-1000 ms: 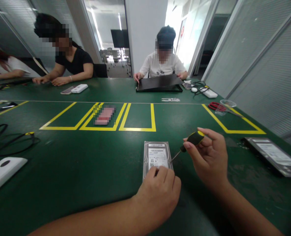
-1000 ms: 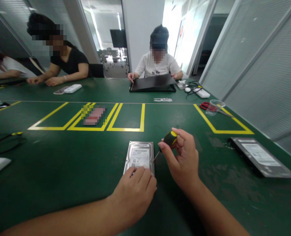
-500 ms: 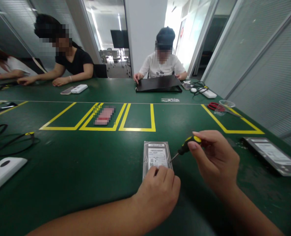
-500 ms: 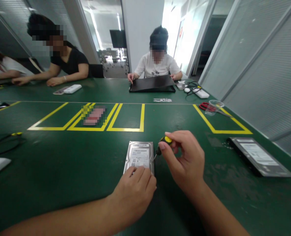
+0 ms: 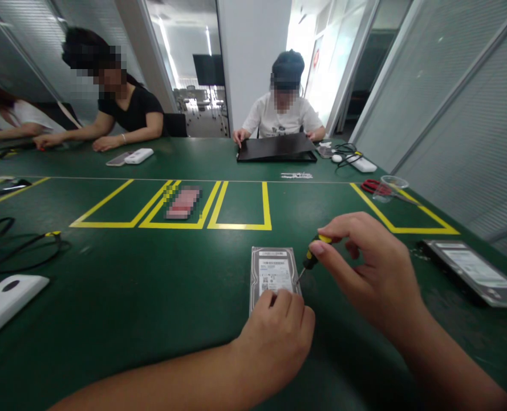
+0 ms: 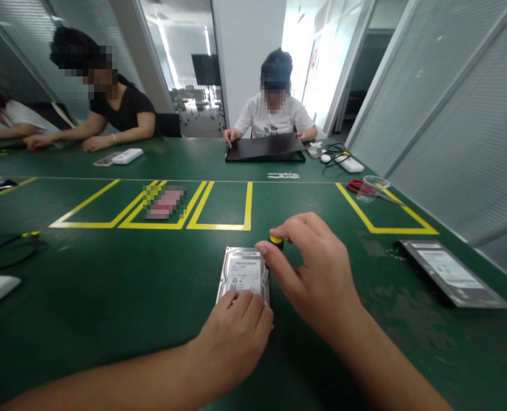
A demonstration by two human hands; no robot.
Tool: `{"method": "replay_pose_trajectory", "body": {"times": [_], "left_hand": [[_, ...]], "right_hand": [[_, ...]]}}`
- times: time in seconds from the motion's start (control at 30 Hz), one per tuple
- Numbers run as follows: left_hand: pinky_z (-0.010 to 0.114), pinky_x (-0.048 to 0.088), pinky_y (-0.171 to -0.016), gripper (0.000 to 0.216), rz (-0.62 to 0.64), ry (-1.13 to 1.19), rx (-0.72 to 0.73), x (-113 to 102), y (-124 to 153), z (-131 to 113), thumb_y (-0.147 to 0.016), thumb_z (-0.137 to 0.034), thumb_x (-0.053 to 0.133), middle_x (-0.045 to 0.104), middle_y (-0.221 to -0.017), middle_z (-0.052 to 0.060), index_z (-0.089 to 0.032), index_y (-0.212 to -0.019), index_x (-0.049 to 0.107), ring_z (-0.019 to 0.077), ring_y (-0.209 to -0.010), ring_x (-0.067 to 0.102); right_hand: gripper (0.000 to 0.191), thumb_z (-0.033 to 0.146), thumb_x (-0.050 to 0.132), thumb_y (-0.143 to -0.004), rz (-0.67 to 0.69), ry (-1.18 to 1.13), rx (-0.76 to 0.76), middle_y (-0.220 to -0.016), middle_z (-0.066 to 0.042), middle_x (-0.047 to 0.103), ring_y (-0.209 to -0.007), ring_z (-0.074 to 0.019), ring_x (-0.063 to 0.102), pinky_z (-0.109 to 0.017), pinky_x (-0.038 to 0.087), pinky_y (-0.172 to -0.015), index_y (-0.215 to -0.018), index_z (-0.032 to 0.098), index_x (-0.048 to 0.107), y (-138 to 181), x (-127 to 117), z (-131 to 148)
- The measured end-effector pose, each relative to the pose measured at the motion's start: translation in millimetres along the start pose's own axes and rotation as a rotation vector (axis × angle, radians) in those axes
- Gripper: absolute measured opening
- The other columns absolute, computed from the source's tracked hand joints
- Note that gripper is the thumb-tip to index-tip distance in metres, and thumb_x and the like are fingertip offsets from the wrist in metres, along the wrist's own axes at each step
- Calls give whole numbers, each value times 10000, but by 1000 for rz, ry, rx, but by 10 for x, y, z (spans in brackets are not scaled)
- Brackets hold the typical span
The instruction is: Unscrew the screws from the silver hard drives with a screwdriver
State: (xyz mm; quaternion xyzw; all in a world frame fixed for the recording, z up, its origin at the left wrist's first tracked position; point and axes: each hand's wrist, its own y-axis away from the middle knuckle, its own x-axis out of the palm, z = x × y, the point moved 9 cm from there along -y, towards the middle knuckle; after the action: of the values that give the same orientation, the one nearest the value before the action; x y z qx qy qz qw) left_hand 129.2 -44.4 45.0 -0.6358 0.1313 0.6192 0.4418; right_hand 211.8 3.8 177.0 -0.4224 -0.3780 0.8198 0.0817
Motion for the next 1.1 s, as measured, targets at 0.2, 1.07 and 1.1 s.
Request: {"method": "replay_pose_trajectory", "body": {"times": [0.2,1.07,1.1], "left_hand": [[387,411,-610,119,-18,4,5,-4,-1,1,-939,-253,532,537,-817,44,-180,-859,483,239,-747,523],[389,417,-628,111,11,15,3,21,8,3,-942,-263,535,546,-834,46,-178,-881,500,244,-772,529],[388,414,-628,109,7,14,2,21,7,4,-941,-263,534,546,-833,46,-177,-881,503,244,-771,529]], "right_hand": [[222,275,667,-877,-40,88,3,-673,3,529,-622,-122,470,-282,331,-572,-698,174,581,-131,21,42],[204,318,653,-882,324,95,42,-711,1,527,-650,-135,471,-270,314,-574,-724,195,614,-289,173,-46],[196,318,664,-873,352,96,45,-704,3,531,-641,-132,471,-267,316,-567,-726,197,620,-300,179,-51]]}}
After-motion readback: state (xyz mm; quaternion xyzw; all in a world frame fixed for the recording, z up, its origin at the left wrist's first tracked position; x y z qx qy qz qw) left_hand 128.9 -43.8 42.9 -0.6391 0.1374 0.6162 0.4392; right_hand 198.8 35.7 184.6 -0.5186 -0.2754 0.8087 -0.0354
